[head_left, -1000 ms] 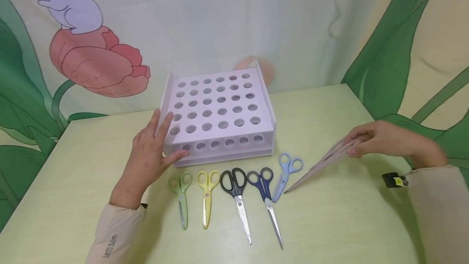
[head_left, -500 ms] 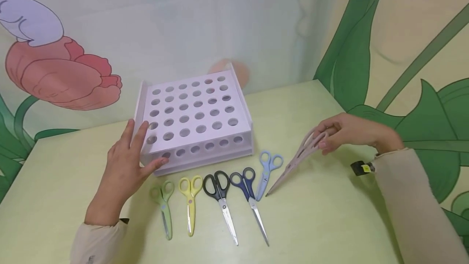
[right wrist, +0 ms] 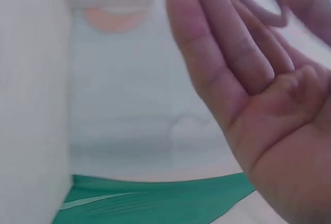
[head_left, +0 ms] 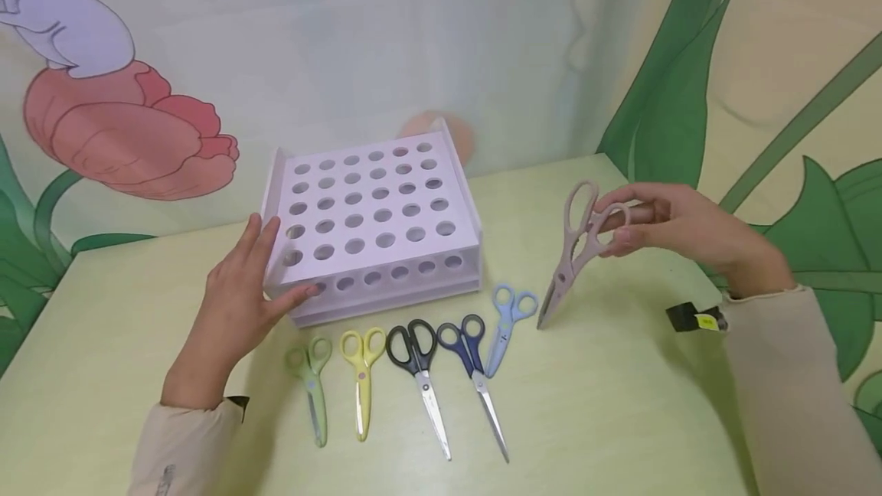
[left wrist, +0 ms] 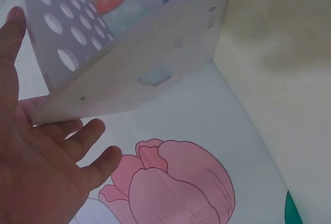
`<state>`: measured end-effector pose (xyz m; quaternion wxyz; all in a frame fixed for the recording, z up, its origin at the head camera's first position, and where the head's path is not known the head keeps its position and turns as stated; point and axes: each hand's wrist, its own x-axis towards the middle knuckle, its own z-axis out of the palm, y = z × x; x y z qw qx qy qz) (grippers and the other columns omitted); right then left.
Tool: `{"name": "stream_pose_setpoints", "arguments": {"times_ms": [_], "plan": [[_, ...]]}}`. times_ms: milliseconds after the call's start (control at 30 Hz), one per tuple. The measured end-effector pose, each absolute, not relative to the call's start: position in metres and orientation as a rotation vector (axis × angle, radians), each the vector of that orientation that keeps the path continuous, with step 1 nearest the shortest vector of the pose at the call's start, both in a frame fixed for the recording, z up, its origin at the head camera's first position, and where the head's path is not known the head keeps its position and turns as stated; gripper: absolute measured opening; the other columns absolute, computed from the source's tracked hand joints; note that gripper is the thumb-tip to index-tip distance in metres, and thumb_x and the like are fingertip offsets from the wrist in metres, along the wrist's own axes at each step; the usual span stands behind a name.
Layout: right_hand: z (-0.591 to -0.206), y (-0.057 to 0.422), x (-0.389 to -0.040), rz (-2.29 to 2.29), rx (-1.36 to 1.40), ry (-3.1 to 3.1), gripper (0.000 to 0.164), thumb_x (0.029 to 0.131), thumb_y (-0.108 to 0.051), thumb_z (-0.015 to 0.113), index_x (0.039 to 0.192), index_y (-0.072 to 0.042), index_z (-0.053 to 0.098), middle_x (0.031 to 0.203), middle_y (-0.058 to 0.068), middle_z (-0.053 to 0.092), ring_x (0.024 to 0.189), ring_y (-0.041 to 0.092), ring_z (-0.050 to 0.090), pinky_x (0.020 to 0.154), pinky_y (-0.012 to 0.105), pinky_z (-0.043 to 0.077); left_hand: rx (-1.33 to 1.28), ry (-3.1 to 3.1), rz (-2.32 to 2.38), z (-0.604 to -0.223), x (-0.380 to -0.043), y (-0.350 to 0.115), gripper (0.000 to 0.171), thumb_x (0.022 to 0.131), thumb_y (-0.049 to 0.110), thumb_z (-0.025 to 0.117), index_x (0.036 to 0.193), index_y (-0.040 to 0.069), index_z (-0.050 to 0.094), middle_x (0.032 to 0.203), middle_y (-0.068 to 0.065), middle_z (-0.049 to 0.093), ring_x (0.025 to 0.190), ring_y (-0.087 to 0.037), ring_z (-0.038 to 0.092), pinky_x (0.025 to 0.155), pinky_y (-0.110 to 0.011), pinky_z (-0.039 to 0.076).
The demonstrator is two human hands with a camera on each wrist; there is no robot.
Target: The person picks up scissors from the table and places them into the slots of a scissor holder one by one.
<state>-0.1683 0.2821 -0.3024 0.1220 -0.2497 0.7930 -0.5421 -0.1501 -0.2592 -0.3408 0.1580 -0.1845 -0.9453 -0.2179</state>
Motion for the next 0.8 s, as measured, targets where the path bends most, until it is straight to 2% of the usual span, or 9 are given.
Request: {"name": "stream_pose_setpoints", "arguments": {"times_ms": [67,200,367,467,600,700,800], "plan": [[-0.295,0.278,-0.167,-1.649,-0.817,2.335,0.032,0.101,0.007,0.054,0.133,0.003,0.056,0.113,0.015,0.07,0.094,0.031,0.073,0.084,0.04,0.058,-0.512,-2.742,-0.634,-0.338,-0.154,-0.26,0.106,0.08,0.035,0.087,0.159,0.002,0.024,0.161,-0.031,0.018,0.135,-0.059,0.033,0.098,-0.076,0.027],[-0.284,0.263,-0.167,-1.76,-0.905,2.435,0.028,0.103,0.005,0.05,0.13,0.004,0.061,0.106,0.011,0.072,0.087,0.023,0.074,0.078,0.034,0.059,-0.445,-2.889,-0.631,-0.329,-0.162,-0.261,0.113,0.081,0.046,0.084,0.161,0.003,0.017,0.164,-0.029,0.008,0.131,-0.065,0.033,0.102,-0.073,0.028],[-0.266,0.235,-0.163,-2.021,-0.881,2.433,0.019,0.102,0.001,0.055,0.116,0.007,0.067,0.098,0.012,0.074,0.074,0.023,0.072,0.071,0.03,0.059,-0.394,-3.003,-0.614,-0.321,-0.167,-0.263,0.118,0.083,0.054,0.08,0.162,0.004,0.009,0.166,-0.023,-0.002,0.131,-0.066,0.031,0.105,-0.073,0.025],[-0.256,0.217,-0.163,-2.321,-0.881,2.284,0.015,0.099,0.006,0.059,0.108,0.015,0.064,0.093,0.017,0.073,0.068,0.025,0.07,0.067,0.031,0.059,-0.379,-3.012,-0.654,-0.321,-0.167,-0.263,0.12,0.083,0.055,0.08,0.162,0.004,0.006,0.167,-0.02,-0.006,0.135,-0.062,0.029,0.106,-0.071,0.025],[-0.243,0.193,-0.162,-2.712,-0.84,2.116,0.019,0.095,0.007,0.064,0.104,0.023,0.061,0.089,0.022,0.071,0.064,0.028,0.07,0.058,0.035,0.059,-0.351,-3.006,-0.703,-0.322,-0.168,-0.259,0.123,0.082,0.056,0.079,0.162,0.005,0.002,0.167,-0.017,-0.009,0.14,-0.057,0.025,0.108,-0.068,0.027],[-0.235,0.173,-0.162,-2.934,-0.741,1.961,0.021,0.093,0.006,0.066,0.104,0.023,0.061,0.087,0.023,0.07,0.062,0.03,0.07,0.055,0.038,0.058,-0.322,-2.997,-0.736,-0.323,-0.168,-0.258,0.124,0.082,0.054,0.081,0.162,0.005,0.001,0.167,-0.017,-0.009,0.142,-0.056,0.024,0.108,-0.067,0.028],[-0.233,0.152,-0.165,-3.039,-0.686,1.836,0.018,0.093,0.005,0.067,0.102,0.02,0.063,0.087,0.025,0.07,0.064,0.032,0.072,0.058,0.04,0.058,-0.299,-2.999,-0.75,-0.324,-0.166,-0.26,0.124,0.082,0.054,0.08,0.162,0.005,0.0,0.167,-0.016,-0.01,0.143,-0.054,0.023,0.11,-0.065,0.027]]}}
